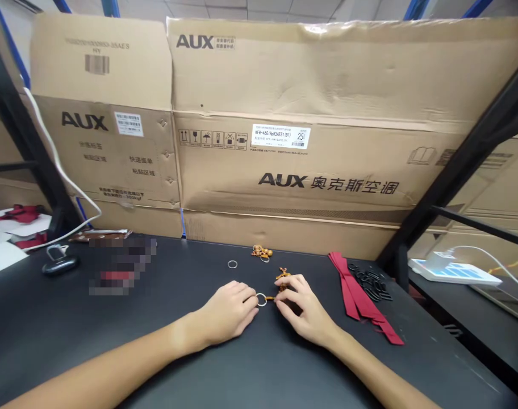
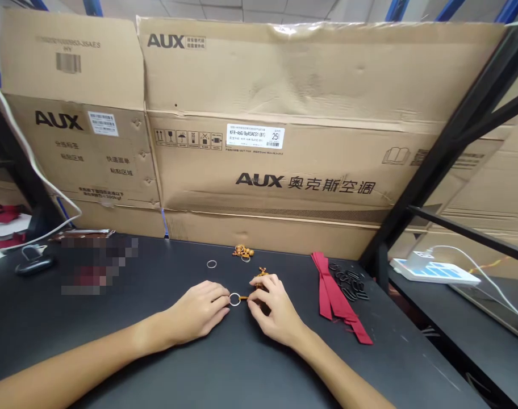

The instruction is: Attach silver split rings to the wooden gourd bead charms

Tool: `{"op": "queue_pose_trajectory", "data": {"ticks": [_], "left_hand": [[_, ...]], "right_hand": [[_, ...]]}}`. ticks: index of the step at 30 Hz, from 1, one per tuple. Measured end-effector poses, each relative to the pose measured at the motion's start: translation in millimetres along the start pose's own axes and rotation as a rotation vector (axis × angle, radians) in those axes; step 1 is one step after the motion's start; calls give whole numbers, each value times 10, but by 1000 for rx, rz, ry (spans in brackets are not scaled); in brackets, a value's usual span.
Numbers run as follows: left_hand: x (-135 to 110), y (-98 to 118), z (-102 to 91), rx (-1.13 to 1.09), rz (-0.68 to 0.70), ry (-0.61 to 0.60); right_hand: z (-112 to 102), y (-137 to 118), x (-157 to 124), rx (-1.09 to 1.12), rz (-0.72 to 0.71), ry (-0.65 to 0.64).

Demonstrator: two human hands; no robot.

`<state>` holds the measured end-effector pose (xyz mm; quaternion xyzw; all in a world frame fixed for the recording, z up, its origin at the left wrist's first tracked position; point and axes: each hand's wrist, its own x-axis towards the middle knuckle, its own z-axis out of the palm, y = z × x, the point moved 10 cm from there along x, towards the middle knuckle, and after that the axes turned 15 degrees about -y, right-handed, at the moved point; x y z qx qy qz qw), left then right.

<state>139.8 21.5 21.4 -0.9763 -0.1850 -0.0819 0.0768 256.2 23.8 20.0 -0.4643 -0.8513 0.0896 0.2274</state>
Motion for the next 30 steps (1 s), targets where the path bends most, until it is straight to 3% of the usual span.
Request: {"op": "queue_pose_trajectory", "data": {"ticks": [4,9,16,20,24,30], "left_hand": [[9,-40,24,78,-112,-32],[-21,-254,58,-44,-261,-63],[-55,-602,140,-217,-301,-2],[-37,-418,2,-306,-182,78],[18,-111,-18,-354,-65,31],[33,-114,29,-391,-94,36]], "right_hand": [[19,-10,15,-96,39,17],[73,6,23,-170,61,-11],[96,30,18,-172,64,-25],[106,8,37,-139,46,-29],[105,-18,48,-53,35,-27],[92,-47,41,46,15,-17]]}}
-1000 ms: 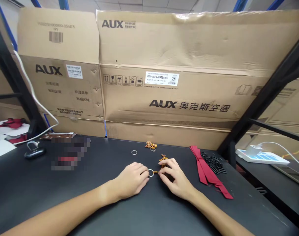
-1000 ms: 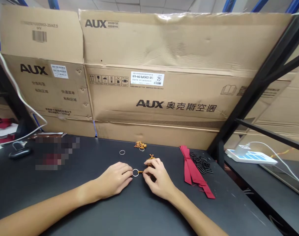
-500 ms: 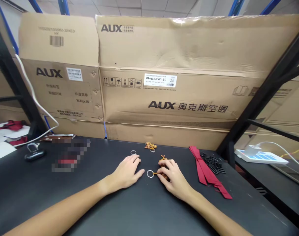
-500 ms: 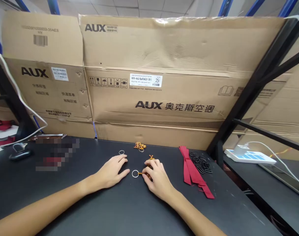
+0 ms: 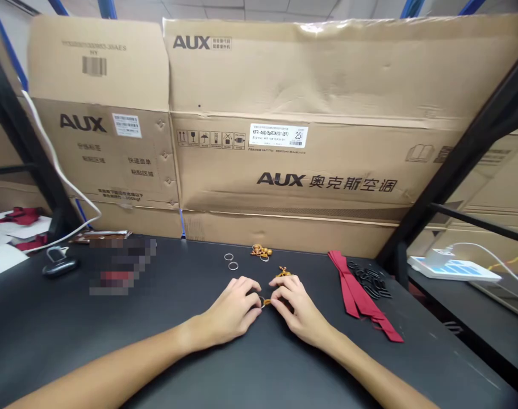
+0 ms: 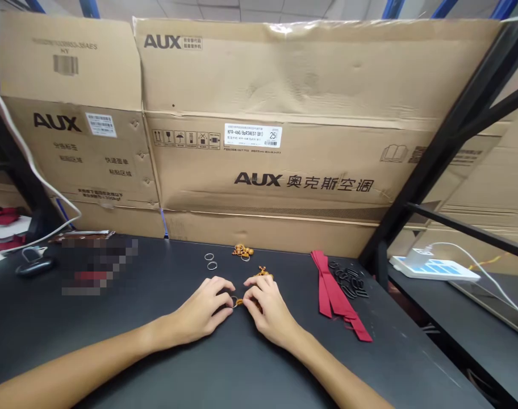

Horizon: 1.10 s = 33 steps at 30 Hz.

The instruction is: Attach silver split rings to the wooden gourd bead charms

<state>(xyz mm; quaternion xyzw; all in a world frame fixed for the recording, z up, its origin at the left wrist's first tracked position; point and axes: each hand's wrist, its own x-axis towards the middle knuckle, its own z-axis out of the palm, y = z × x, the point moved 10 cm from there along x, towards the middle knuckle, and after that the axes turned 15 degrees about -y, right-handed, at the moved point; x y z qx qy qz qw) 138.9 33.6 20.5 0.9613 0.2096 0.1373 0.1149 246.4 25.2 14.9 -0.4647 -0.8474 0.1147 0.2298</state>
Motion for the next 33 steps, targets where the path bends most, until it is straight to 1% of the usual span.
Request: {"op": "queue_pose_trajectory", "data": {"ticks": [4,10,19,22,28,33], "left_hand": [[12,-7,6,-48,27,-35],[9,-6,5,-117,54,-65],[6,14,-5,-130,75,-70],[5,-5,-13,-141,69,-64],[20,-31,7,-173,49,-95],[10,-32,7,-152,26,-67]], "right_hand": [[7,26,-3,1,6,5],[3,61,3,-47,56,9],[53,-100,4,-122,-19,-92],[66,-114,-1,-108,-37,-116],[62,-67,-4,-82,-31,-111],[62,-99,3,-85,-42,-93]]}}
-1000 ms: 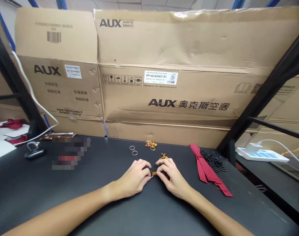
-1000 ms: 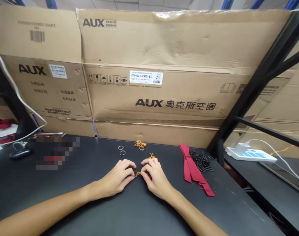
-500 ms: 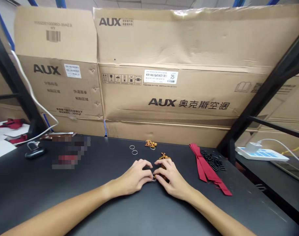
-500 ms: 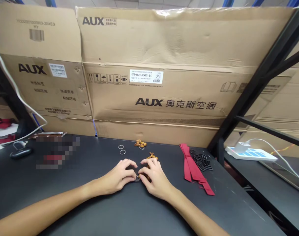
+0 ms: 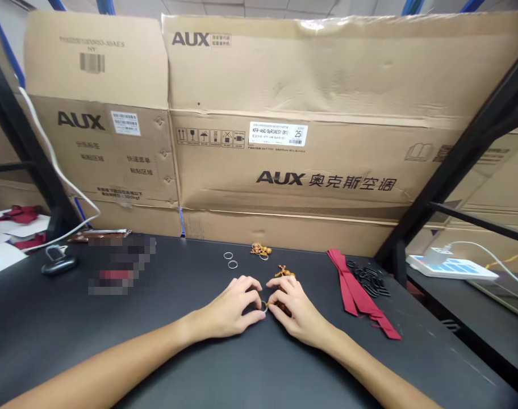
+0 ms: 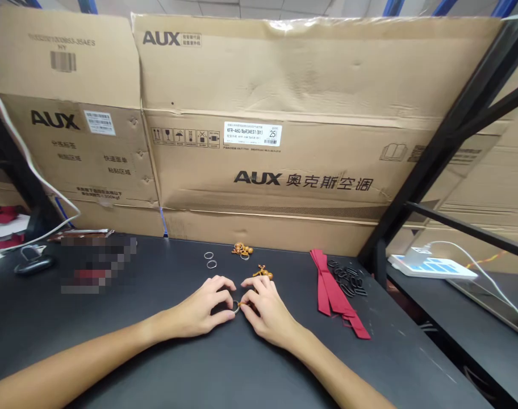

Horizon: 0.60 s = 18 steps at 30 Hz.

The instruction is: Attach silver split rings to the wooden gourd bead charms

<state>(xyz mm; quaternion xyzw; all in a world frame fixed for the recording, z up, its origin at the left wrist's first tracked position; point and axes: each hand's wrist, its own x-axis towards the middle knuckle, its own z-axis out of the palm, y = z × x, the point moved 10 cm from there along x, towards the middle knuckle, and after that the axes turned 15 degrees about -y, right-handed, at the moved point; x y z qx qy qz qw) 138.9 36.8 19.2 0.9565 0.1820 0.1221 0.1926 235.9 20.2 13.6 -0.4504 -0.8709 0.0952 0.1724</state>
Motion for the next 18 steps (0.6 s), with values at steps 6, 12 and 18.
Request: {"op": "queue_pose_trajectory", "data": {"ticks": [6,12,18], "left_hand": [[9,32,28,16,29,1],[20,42,16,51,34,-4],[-1,24,16,46,6,14]], "right_hand": [[4,-93,9,-8,-18,19],[-2,39,14,-34,62,58],[6,-6,3,16,19,45]]}}
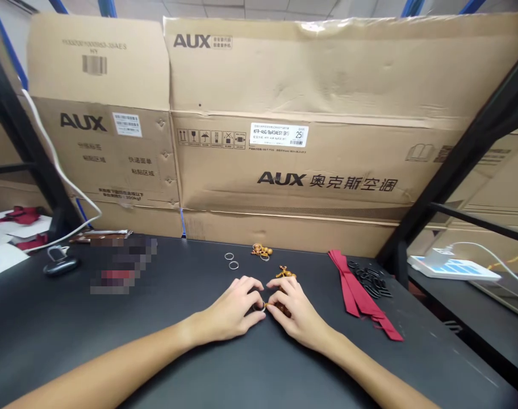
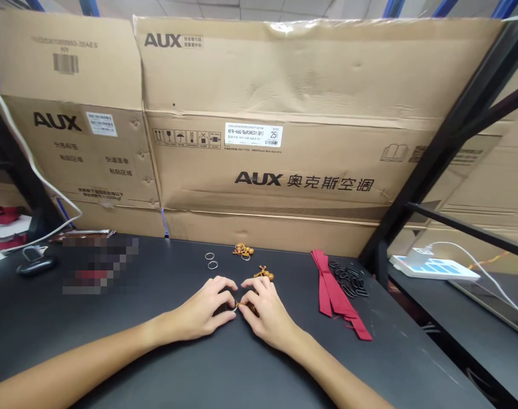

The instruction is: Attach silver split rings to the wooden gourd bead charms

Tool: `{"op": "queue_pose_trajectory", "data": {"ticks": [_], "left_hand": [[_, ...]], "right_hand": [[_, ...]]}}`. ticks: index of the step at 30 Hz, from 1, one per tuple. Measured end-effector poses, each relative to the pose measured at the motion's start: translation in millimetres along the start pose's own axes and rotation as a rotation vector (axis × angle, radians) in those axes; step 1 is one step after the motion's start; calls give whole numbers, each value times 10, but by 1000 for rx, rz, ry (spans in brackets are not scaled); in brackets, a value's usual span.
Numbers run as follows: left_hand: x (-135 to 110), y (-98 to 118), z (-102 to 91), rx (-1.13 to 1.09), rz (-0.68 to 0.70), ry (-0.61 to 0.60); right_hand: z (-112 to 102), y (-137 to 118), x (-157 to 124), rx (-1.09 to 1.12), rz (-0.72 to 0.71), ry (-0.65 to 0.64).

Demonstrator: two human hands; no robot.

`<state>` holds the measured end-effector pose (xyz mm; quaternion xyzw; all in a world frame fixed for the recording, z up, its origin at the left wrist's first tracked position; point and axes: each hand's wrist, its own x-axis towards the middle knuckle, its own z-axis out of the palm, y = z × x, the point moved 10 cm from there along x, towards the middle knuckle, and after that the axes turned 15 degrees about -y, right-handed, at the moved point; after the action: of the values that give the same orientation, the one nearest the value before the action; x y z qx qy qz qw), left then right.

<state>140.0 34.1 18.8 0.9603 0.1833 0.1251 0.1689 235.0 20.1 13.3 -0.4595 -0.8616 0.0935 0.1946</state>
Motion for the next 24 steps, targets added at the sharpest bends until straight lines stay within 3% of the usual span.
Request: {"op": "queue_pose_trajectory", "data": {"ticks": [4,10,19,24], "left_hand": [[4,17,7,30,22,6],[15,9,-11,27,27,0],[-2,27,-10,28,29,12],[7,27,-7,36,32,-8]], "right_hand": [[14,-47,-1,33,-27,-22],[-20,71,0,-11,47,35],[-8,-45,-7,69,-42,-15],[-41,53,-7,18,26,43]]}}
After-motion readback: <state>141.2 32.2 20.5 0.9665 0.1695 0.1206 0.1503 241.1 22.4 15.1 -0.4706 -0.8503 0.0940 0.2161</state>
